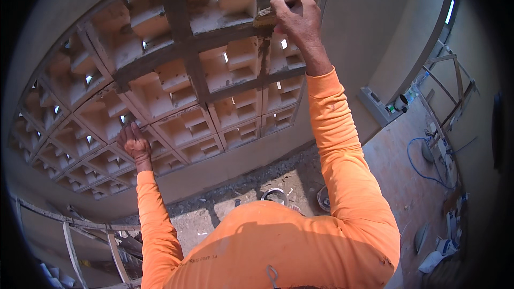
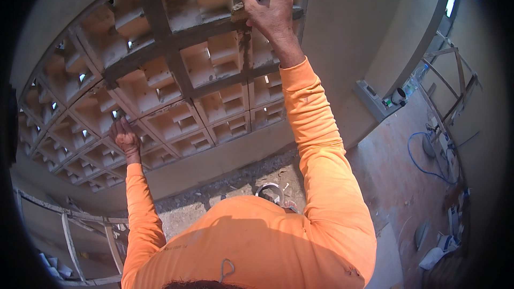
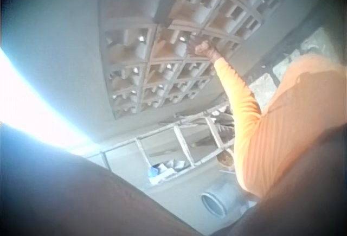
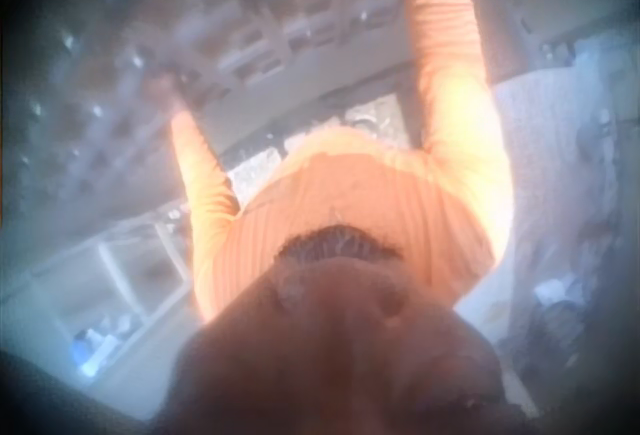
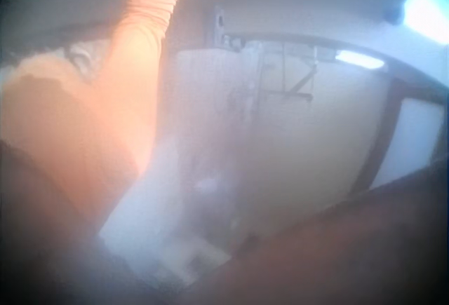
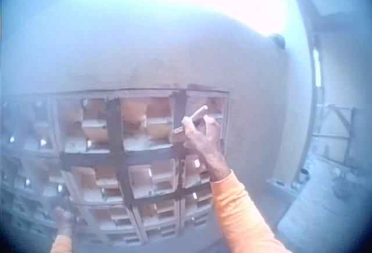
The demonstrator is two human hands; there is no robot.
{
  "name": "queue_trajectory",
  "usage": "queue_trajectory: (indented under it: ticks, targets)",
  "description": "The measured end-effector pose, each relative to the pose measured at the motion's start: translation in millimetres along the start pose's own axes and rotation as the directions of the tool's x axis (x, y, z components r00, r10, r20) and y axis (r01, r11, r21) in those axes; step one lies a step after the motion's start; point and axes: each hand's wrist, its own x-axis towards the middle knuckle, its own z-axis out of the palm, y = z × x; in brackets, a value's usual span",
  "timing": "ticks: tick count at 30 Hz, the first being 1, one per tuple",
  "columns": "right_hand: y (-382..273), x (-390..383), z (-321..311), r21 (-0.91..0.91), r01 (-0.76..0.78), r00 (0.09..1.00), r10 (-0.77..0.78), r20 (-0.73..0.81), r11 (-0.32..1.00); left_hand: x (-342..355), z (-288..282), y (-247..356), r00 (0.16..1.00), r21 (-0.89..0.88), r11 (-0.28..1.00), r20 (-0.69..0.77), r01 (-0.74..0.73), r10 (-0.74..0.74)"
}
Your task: The person applies plaster to a ceiling grid using a brush and trowel. They repeatedly dip the brush into a bucket of plaster and spread it across the ceiling surface, then use a trowel to smooth the applied material.
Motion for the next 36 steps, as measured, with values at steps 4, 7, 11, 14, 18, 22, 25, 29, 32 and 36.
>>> queue_trajectory:
  ticks: [4, 7, 11, 14, 18, 22, 25, 29, 32, 36]
  targets:
    - [-19.6, 51.3, 1.2, -0.092, 0.45, 0.863, -0.459, -0.212, 0.888, 0.5, 0.8, -1.9, 1.0, -0.006, 1.0, -0.009, -0.018, 0.018]
    - [-4.2, 45.4, 9.6, 0.026, 0.725, 0.63, -0.647, -0.429, 0.689, -1.5, 0.5, -3.4, 1.0, 0.005, 1.0, -0.004, 0.006, -0.006]
    - [45.0, -18.9, 31.4, 0.276, 0.389, 0.902, -0.302, -0.309, 0.879, -2.8, 0.6, -4.8, 1.0, 0.002, 1.0, 0.027, 0.016, -0.016]
    - [66.2, -74.0, 23.4, 0.235, 0.271, 0.955, -0.231, -0.186, 0.933, -1.8, 0.6, -3.4, 0.999, 0.002, 0.999, 0.014, 0.038, -0.038]
    - [52.7, -74.6, 5.9, -0.075, 0.186, 0.98, -0.19, -0.054, 0.98, -0.5, -1.9, -0.4, 1.0, -0.046, 0.999, -0.01, 0.007, -0.007]
    - [16.4, 13.3, 3.9, -0.207, 0.28, 0.942, -0.309, -0.13, 0.938, 0.6, -4.7, 2.8, 0.997, -0.033, 0.998, 0.044, 0.057, -0.056]
    - [5.1, 47.5, -9.0, -0.242, 0.689, 0.631, -0.73, -0.264, 0.683, 0.5, -5.9, 4.2, 0.996, -0.031, 0.997, 0.052, 0.071, -0.07]
    - [28.2, 0.5, 10.4, 0.14, 0.502, 0.825, -0.423, -0.375, 0.854, -0.9, -6.6, 3.3, 0.996, -0.028, 0.997, 0.058, 0.067, -0.065]
    - [59.6, -70.9, 35.3, 0.15, 0.344, 0.898, -0.278, -0.341, 0.927, -1.6, -6.5, 0.3, 0.997, -0.048, 0.997, 0.054, 0.057, -0.054]
    - [86.6, -128.3, 36.3, 0.256, 0.205, 0.974, -0.171, -0.149, 0.945, -2.7, -2.1, -2.2, 0.997, -0.051, 0.997, 0.048, 0.066, -0.063]
